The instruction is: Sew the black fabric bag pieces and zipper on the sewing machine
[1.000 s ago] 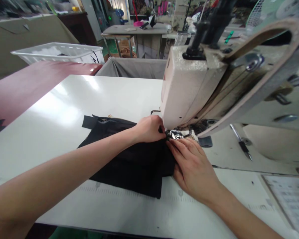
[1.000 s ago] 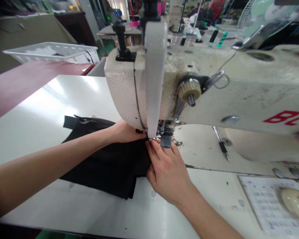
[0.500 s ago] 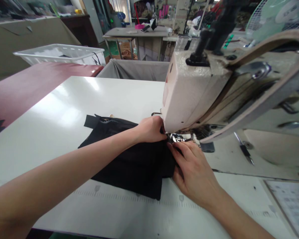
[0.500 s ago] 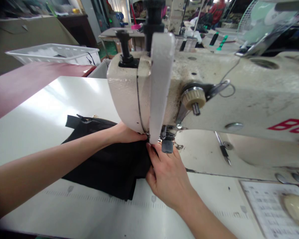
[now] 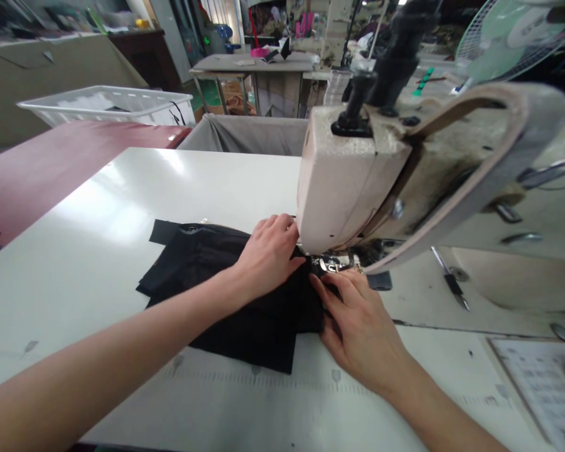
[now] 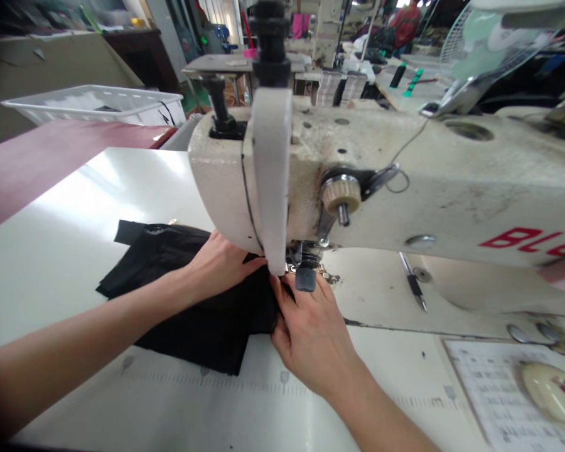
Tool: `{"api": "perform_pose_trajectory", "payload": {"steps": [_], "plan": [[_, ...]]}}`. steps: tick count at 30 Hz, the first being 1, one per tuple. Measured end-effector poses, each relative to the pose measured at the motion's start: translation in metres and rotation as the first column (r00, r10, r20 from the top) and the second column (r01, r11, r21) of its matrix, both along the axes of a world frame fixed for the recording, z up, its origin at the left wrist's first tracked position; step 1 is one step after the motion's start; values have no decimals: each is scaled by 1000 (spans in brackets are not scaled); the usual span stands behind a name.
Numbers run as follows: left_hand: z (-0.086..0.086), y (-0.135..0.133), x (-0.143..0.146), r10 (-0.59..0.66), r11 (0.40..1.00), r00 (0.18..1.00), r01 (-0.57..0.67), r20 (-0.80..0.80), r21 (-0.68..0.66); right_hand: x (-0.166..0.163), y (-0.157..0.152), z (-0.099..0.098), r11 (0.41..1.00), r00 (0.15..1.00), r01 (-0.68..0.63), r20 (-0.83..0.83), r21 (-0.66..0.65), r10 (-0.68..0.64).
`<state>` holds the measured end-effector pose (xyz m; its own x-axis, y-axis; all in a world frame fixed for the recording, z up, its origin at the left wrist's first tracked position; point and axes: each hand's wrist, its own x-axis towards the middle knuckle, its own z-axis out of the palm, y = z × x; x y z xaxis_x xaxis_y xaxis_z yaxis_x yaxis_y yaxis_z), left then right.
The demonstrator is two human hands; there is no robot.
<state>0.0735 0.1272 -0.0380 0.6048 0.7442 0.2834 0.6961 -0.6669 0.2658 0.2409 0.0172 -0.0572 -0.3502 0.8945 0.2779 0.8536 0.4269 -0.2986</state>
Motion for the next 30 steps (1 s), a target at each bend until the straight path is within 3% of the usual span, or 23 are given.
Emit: {"api": "perform_pose_trajectory", "payload": {"steps": [2,5,9,12,14,16,20,23,26,28,30], "plan": [[0,-30,-8,-30,1000,993,30,118,1,1,0,-1,1000,1000,-11,-13,-7,11],[-10,-60,-17,-156,965,968,192,198,-179,4,1,-2,1000,997,21,-79,-13,-22],[-18,-57,-28,-152,904,954,240,256,-354,9,0,4,976,950,215,-229,-16,-213],[-17,-44,-36,-211,860,916,340,342,-381,12,-8,12,922,811,261,-453,-287,-371],[-14,-39,-40,-212,834,894,376,395,-404,11,-15,17,828,637,142,-590,-542,-496],[-12,-38,-42,-199,822,879,390,433,-415,7,-24,21,717,469,-32,-644,-697,-605],[-10,-43,-40,-125,846,882,334,455,-415,-4,-38,27,569,173,-313,-634,-761,-753],[-7,-44,-38,119,860,872,148,474,-488,-15,-41,29,558,-21,-391,-599,-732,-800],[-4,-42,-37,282,838,825,38,491,-544,-31,-36,29,537,-92,-467,-566,-702,-819],[-4,-43,-37,278,845,830,28,483,-535,-43,-30,29,497,-89,-526,-537,-690,-839],[-6,-46,-38,245,870,851,18,464,-493,-53,-23,28,494,-79,-508,-532,-706,-843]]}}
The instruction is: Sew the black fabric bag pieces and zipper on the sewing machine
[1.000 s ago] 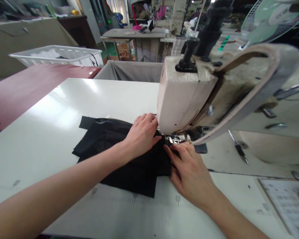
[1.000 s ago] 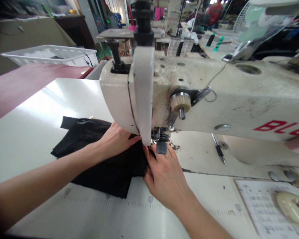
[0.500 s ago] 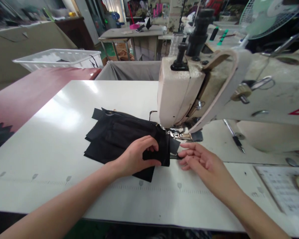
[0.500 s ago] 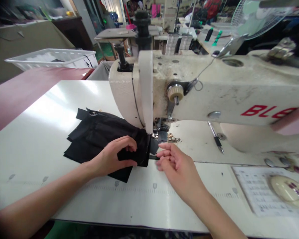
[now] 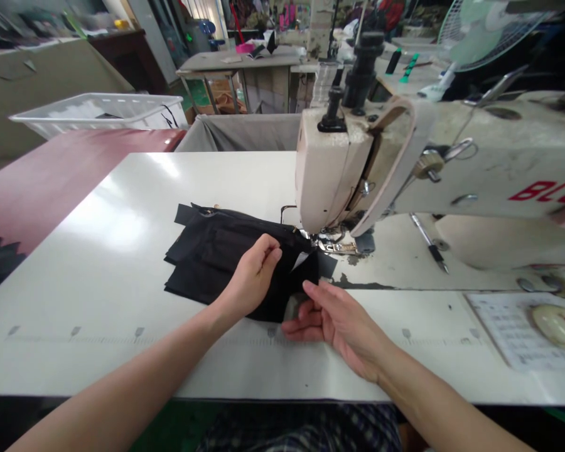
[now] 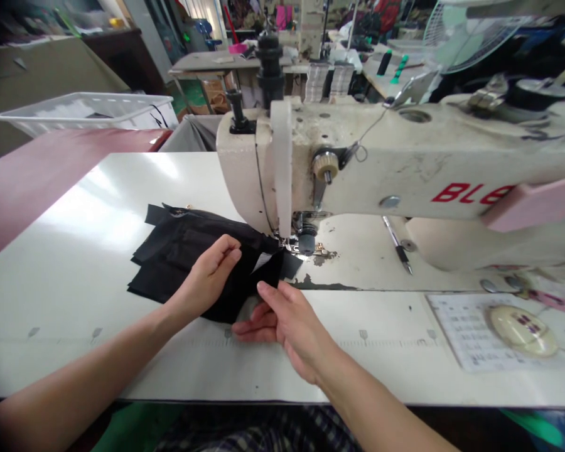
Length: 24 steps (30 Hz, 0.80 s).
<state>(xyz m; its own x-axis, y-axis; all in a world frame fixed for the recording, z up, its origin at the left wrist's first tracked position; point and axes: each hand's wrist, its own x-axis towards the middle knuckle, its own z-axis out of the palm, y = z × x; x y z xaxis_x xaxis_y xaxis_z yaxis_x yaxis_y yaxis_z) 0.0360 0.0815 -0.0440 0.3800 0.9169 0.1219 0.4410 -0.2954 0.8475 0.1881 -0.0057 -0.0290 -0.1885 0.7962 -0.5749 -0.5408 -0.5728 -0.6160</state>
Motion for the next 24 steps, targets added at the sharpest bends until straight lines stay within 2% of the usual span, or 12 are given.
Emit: {"api": "perform_pose_trajectory", "payload": {"steps": [2,4,7,9,13,15,20,24], "plan": [[-4,-5,-1,-14,997,1000,16,-26,81,-5,6,-1,999,995,43,87,22,-44],[-8,-10,-1,-78,978,996,83,-35,191,-6,9,-3,998,981,56,184,43,-63],[-12,-16,-1,-232,910,967,254,-106,326,-4,9,-7,995,957,45,283,84,-67],[-12,-17,1,-301,872,942,335,-148,357,-2,7,-9,991,937,46,338,126,-87],[-7,-15,5,-320,867,942,335,-102,370,1,3,-11,987,895,17,438,159,-85],[-5,-14,6,-303,848,949,312,-90,428,2,1,-12,989,891,-8,450,150,-61],[-10,-11,6,-383,690,911,390,-150,609,5,0,-11,989,910,-16,413,149,-47],[-16,-11,5,-396,612,894,428,-211,665,7,-1,-10,992,918,-10,395,126,-41]]}}
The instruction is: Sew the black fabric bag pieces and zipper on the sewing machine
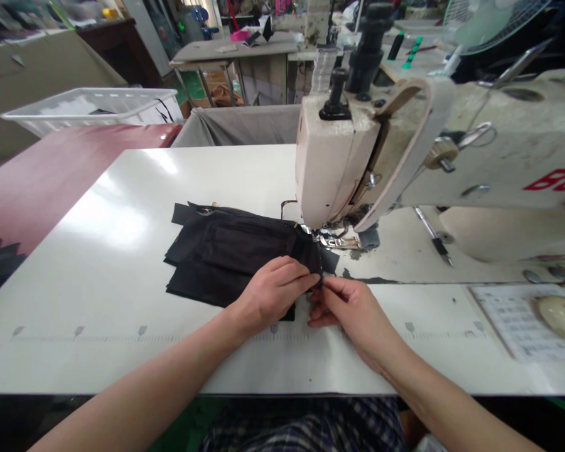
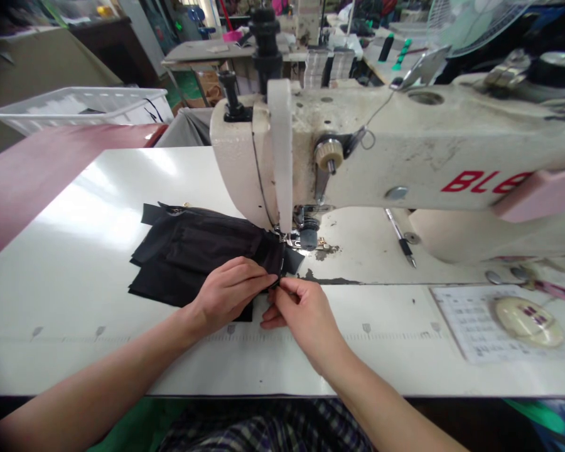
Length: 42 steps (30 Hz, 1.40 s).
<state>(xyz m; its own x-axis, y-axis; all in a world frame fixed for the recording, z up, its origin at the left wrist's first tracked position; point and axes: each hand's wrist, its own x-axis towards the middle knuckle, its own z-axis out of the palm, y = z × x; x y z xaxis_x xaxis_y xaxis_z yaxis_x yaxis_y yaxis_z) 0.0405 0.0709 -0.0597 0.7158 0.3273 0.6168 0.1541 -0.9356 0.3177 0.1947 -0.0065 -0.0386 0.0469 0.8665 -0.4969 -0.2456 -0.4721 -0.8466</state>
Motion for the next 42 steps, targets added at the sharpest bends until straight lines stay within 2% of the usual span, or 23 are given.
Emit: {"api": "perform_pose_trajectory", "payload": {"steps": [9,12,16,18,21,24,27,29,30,31,32,33,35,36,38,42], "plan": [[0,-1,-1,-10,995,999,14,-40,103,4,-1,4,999,998,-16,-54,-36,14],[1,-1,-1,15,996,998,-9,-59,87,6,-2,8,999,991,-26,-129,-30,22],[1,1,-3,11,1000,999,-10,-44,7,8,-3,11,999,985,-27,-171,-26,22],[0,4,-4,-14,996,999,10,-49,-85,8,-3,10,999,987,-32,-156,-35,27],[-3,10,-6,-74,962,995,52,-72,-267,8,-4,8,996,991,-71,-116,-46,65],[-4,14,-7,-111,932,990,73,-89,-355,9,-6,6,989,988,-142,-73,-50,138],[-3,15,-7,-107,924,987,55,-117,-377,10,-8,6,981,982,-190,10,-31,190],[-1,15,-6,-97,919,986,35,-138,-393,13,-9,6,976,964,-216,162,2,213],[1,15,-6,-93,918,985,29,-143,-396,16,-9,6,974,933,-221,303,50,197],[2,15,-6,-93,919,984,27,-150,-394,19,-10,5,966,866,-228,479,123,143],[3,16,-7,-98,923,982,29,-162,-383,24,-12,4,945,751,-247,658,213,48],[5,18,-8,-105,930,978,33,-181,-366,28,-13,2,912,599,-284,797,295,-71],[8,22,-11,-138,942,962,54,-235,-330,36,-17,-5,845,310,-391,916,366,-254],[9,24,-12,-157,946,951,68,-266,-317,38,-19,-8,827,214,-439,935,352,-284],[10,29,-15,-193,951,928,97,-319,-294,40,-22,-15,813,108,-508,957,285,-268],[9,31,-16,-205,971,886,131,-416,-199,32,-21,-21,805,43,-555,973,212,-226]]}}
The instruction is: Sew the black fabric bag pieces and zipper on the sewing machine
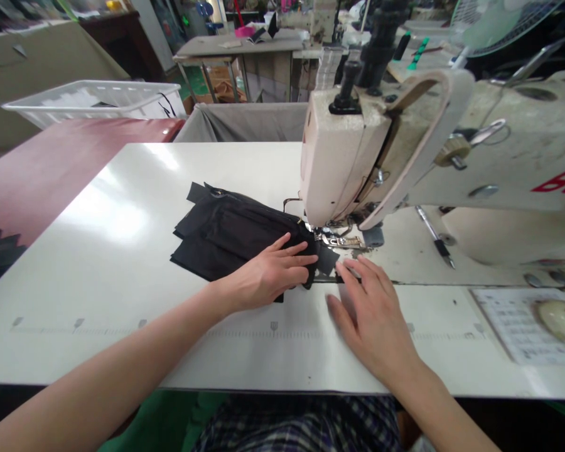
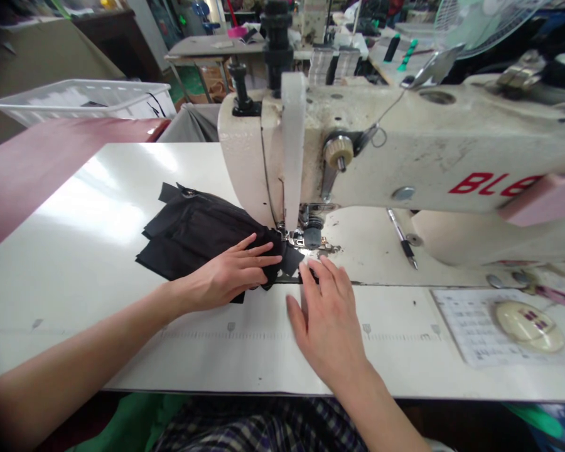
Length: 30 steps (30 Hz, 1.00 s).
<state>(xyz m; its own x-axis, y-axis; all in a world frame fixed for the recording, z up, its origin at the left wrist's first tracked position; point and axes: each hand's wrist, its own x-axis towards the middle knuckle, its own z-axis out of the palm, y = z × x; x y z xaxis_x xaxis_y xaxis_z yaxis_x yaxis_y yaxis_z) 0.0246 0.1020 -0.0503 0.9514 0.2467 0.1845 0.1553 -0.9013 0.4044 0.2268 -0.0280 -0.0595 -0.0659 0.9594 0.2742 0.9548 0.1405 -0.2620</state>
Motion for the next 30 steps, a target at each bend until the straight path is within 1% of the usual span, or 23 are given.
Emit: {"api": "perform_pose_trajectory", "payload": {"steps": [3,5,7,9,11,13,16,19,21,22,24,28,30], "plan": [[-4,-9,3,16,995,999,-13,-31,96,-4,4,0,1000,1000,3,-16,-19,-4],[-7,-19,6,68,989,997,-63,-36,136,-5,6,0,1000,999,-3,-54,-28,1],[-10,-28,11,133,980,991,-127,-29,154,-4,6,0,999,995,-20,-98,-41,16],[-12,-33,13,163,976,987,-158,-16,152,-3,6,0,997,991,-54,-126,-63,45],[-13,-33,13,136,980,991,-135,-2,146,-2,5,1,991,987,-99,-137,-90,86],[-14,-28,9,92,985,996,-93,15,147,-2,6,3,984,982,-142,-143,-112,125],[-13,-13,1,29,988,999,-34,30,151,-2,9,6,971,972,-193,-161,-139,170],[-12,3,-6,-62,985,996,52,59,162,-5,12,9,947,955,-269,-176,-178,238],[-13,6,-8,-98,979,992,83,75,184,-6,14,9,927,940,-318,-192,-197,282],[-13,4,-7,-95,977,993,78,76,197,-7,15,10,922,934,-333,-207,-199,293],[-13,-6,-3,-37,975,997,21,71,220,-6,17,9,923,928,-332,-244,-195,283],[-13,-35,10,161,951,983,-178,87,255,0,19,7,946,939,-265,-272,-188,209],[-11,-44,16,203,932,973,-227,112,283,3,19,5,948,941,-270,-253,-168,223]]}}
